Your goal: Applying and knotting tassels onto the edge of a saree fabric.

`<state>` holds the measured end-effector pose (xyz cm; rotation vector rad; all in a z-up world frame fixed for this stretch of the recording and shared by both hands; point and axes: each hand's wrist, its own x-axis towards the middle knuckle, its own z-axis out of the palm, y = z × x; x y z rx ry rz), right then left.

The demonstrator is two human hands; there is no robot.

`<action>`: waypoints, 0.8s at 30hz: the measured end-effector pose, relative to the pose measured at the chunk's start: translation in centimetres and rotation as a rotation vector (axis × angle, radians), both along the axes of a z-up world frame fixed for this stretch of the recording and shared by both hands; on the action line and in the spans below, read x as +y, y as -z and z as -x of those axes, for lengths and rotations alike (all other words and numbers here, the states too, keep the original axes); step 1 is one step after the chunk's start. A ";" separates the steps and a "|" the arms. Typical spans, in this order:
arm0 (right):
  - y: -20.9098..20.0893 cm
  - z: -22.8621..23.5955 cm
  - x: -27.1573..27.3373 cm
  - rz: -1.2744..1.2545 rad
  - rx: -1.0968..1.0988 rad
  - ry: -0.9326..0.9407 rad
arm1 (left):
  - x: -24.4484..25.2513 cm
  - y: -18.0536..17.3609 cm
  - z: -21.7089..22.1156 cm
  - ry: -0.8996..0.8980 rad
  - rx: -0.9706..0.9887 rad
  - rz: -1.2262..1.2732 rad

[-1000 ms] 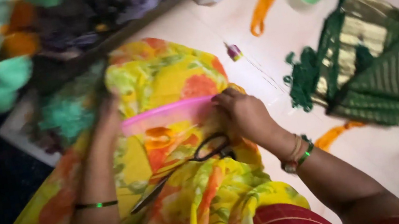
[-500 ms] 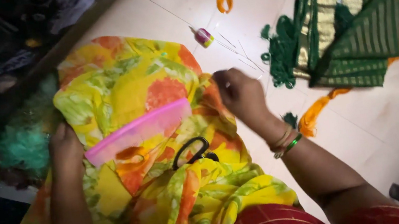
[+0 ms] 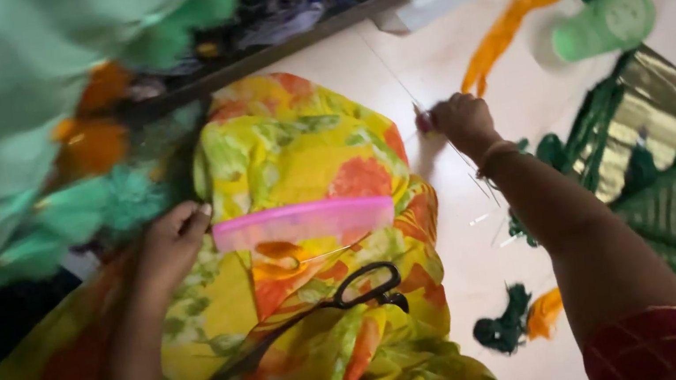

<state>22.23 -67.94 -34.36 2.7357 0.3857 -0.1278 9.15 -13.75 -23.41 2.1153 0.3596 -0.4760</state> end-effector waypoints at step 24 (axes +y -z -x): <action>-48.3 18.0 23.5 -1.730 0.054 -0.407 | -12.8 -26.1 5.1 0.562 -1.067 0.330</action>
